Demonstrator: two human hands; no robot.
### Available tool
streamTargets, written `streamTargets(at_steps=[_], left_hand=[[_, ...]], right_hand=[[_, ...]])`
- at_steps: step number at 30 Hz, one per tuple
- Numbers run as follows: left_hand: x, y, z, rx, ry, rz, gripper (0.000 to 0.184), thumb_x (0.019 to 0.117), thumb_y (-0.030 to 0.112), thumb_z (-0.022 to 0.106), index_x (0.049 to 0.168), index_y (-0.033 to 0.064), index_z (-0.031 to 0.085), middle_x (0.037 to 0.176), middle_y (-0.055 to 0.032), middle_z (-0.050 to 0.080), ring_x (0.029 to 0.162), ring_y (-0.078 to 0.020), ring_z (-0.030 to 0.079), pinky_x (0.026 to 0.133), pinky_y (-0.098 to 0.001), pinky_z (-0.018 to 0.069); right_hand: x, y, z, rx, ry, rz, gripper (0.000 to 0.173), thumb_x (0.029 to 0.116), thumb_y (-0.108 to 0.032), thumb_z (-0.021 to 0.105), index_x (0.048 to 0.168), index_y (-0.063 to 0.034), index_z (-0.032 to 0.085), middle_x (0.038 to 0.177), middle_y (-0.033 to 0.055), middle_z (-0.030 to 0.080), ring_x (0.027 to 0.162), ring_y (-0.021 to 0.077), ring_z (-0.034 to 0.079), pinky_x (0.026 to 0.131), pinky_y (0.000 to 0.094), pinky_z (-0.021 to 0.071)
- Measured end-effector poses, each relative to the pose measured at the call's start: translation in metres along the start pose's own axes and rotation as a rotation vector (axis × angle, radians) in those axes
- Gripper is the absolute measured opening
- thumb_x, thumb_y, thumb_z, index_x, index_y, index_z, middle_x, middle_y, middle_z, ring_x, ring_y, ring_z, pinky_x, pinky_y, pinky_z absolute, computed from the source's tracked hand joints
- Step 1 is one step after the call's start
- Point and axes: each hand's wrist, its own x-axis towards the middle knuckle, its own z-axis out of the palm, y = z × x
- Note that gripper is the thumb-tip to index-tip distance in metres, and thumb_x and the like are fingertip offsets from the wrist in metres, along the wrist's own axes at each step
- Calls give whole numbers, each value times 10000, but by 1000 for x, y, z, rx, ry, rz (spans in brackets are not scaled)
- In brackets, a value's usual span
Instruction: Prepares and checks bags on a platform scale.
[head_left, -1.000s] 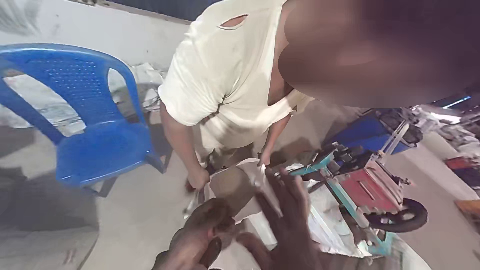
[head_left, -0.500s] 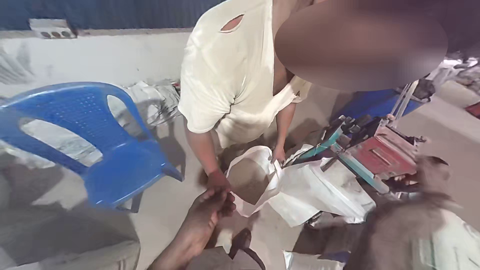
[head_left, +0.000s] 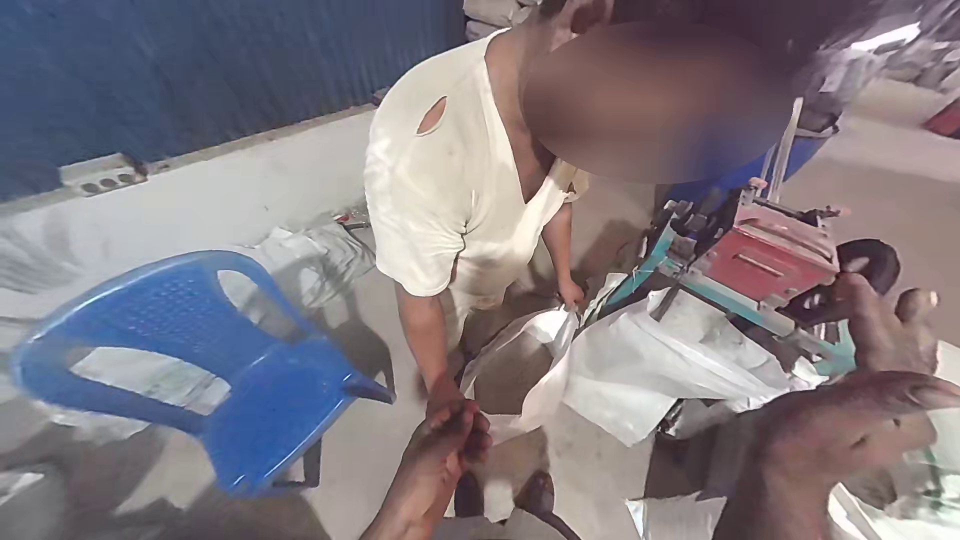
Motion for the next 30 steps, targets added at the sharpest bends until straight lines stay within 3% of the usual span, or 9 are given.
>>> streamTargets(at_steps=[5,8,11,15,19,22,25,28,30], left_hand=[[-3,5,2,-22,48,3,187,1053,61,495,1158,-5,636,979,-148,720,815,-207,724,734,-343,626],[-3,7,5,-3,34,16,199,1054,66,485,1144,-3,649,969,-147,720,814,-206,722,737,-349,627],[0,5,4,-12,-6,14,190,1047,65,507,1143,-4,656,983,-160,719,823,-212,724,744,-353,629],[0,4,13,-11,-47,3,193,1048,58,504,1160,-4,647,1001,-162,716,834,-213,722,760,-353,626],[-12,25,61,65,170,-145,167,1058,8,459,1012,36,617,865,-92,683,717,-165,691,693,-304,611],[-5,-4,25,43,-89,-55,201,1059,55,474,1152,-4,642,997,-143,722,826,-211,730,758,-358,632],[-7,-8,25,73,-86,-104,194,1052,58,487,1160,1,638,1001,-147,716,820,-213,718,760,-361,623],[-14,-12,29,131,-91,-106,195,1058,50,469,1169,-6,619,993,-136,707,833,-205,710,778,-363,617],[-23,-9,47,162,11,-174,176,1061,36,470,1116,2,633,936,-113,701,794,-186,696,764,-344,608]], right_hand=[[2,17,-12,155,53,75,774,1081,-570,298,1389,107,510,1479,254,530,1476,366,400,1233,494,333],[5,26,-23,129,79,75,797,1089,-549,274,1418,156,443,1465,302,515,1444,368,441,1232,480,329],[7,21,-25,141,106,98,773,1108,-488,241,1447,195,367,1447,282,540,1395,294,507,1200,404,370],[9,22,-30,140,119,118,805,1096,-529,265,1458,185,346,1432,249,570,1380,260,526,1187,387,386],[9,19,-37,124,118,132,810,1097,-529,253,1479,182,309,1423,223,580,1348,204,550,1175,346,394],[8,19,-43,136,155,114,769,1106,-481,243,1480,187,308,1430,250,566,1364,251,536,1187,372,379],[6,15,-50,107,173,132,784,1105,-500,236,1470,188,326,1437,260,559,1383,267,520,1195,385,372],[3,6,-57,111,234,203,656,1122,-361,234,1450,191,367,1422,270,566,1367,282,538,1192,397,384],[-7,8,-65,146,159,162,664,1121,-406,248,1423,157,429,1408,221,592,1359,262,544,1187,409,391]])
